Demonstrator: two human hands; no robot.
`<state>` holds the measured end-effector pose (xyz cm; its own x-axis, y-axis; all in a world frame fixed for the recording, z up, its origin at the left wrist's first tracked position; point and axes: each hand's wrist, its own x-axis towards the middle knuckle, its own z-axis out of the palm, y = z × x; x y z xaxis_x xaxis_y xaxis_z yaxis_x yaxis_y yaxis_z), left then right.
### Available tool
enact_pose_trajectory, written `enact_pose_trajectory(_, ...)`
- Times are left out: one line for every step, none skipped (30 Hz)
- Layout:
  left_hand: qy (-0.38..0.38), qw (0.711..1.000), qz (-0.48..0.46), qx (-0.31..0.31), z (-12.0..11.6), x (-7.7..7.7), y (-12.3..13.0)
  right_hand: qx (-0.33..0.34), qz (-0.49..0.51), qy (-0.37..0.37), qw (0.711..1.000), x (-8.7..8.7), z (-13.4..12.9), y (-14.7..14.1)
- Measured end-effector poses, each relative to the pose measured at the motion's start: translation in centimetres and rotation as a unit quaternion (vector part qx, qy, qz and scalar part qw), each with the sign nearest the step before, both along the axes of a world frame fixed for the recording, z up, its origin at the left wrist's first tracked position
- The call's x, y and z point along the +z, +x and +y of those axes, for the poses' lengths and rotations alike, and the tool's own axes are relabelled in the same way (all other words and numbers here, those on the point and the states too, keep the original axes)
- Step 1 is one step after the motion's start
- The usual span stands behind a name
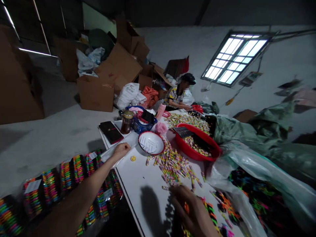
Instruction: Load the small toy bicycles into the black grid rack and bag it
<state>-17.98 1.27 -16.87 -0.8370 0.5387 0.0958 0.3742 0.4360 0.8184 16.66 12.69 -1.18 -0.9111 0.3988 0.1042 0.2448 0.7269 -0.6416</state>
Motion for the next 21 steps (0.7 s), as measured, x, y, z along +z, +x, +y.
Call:
enact_pose_trajectory(0.021,1.0,-0.004,0.006,0.0,-0.3,-0.1,0.057,-0.005,0.032,0.998,-0.6,1.5,-3.8)
enact_pose_trajectory(0.041,0.999,-0.006,0.014,0.0,-0.5,-0.1,0.074,0.005,0.07,0.995,-1.5,2.7,-7.5)
enact_pose_trajectory(0.059,0.998,-0.007,0.023,0.0,-0.6,0.0,0.072,0.012,0.102,0.992,-2.6,3.8,-11.1)
enact_pose_trajectory(0.073,0.997,-0.007,0.032,0.0,-0.8,0.1,0.072,0.002,0.129,0.989,-3.8,4.5,-14.3)
enact_pose_trajectory(0.083,0.996,-0.007,0.04,0.1,-0.9,0.2,0.073,-0.018,0.155,0.985,-5.0,5.0,-17.1)
enact_pose_trajectory(0.09,0.995,-0.005,0.046,0.1,-1.0,0.3,0.071,-0.042,0.171,0.982,-6.1,5.3,-19.3)
enact_pose_trajectory(0.094,0.994,-0.004,0.05,0.2,-1.1,0.3,0.072,-0.068,0.179,0.979,-7.1,5.5,-21.0)
enact_pose_trajectory(0.095,0.994,-0.002,0.052,0.2,-1.2,0.3,0.076,-0.089,0.18,0.977,-7.8,5.5,-22.2)
enact_pose_trajectory(0.094,0.994,0.0,0.053,0.3,-1.3,0.3,0.082,-0.104,0.175,0.976,-8.4,5.5,-22.8)
enact_pose_trajectory(0.092,0.994,0.002,0.053,0.4,-1.4,0.2,0.089,-0.112,0.168,0.975,-8.7,5.5,-23.1)
enact_pose_trajectory(0.088,0.995,0.004,0.053,0.5,-1.6,0.2,0.096,-0.113,0.164,0.975,-8.8,5.5,-23.0)
enact_pose_trajectory(0.083,0.995,0.008,0.051,0.6,-1.7,0.1,0.1,-0.106,0.161,0.976,-8.7,5.6,-22.6)
enact_pose_trajectory(0.077,0.996,0.013,0.05,0.6,-1.9,0.0,0.098,-0.088,0.156,0.979,-8.6,5.8,-22.1)
enact_pose_trajectory(0.07,0.996,0.02,0.047,0.7,-1.9,-0.1,0.089,-0.063,0.144,0.984,-8.4,6.0,-21.5)
enact_pose_trajectory(0.061,0.997,0.028,0.045,0.7,-1.9,-0.1,0.074,-0.032,0.121,0.989,-8.2,6.4,-20.8)
enact_pose_trajectory(0.05,0.997,0.037,0.043,0.6,-1.8,-0.1,0.052,0.0,0.083,0.995,-7.9,6.7,-20.0)
enact_pose_trajectory(0.038,0.997,0.049,0.044,0.6,-1.6,-0.1,0.027,0.031,0.029,0.999,-7.6,7.1,-19.2)
enact_pose_trajectory(0.024,0.997,0.062,0.045,0.5,-1.3,0.0,0.004,0.055,-0.035,0.998,-7.1,7.5,-18.2)
enact_pose_trajectory(0.011,0.996,0.078,0.047,0.4,-1.0,0.2,-0.014,0.07,-0.098,0.993,-6.6,7.9,-17.2)
enact_pose_trajectory(-0.004,0.994,0.095,0.047,0.2,-0.5,0.4,-0.026,0.08,-0.154,0.984,-5.9,8.3,-15.9)
enact_pose_trajectory(-0.019,0.992,0.113,0.045,0.1,-0.1,0.7,-0.038,0.09,-0.193,0.976,-5.0,8.8,-14.4)
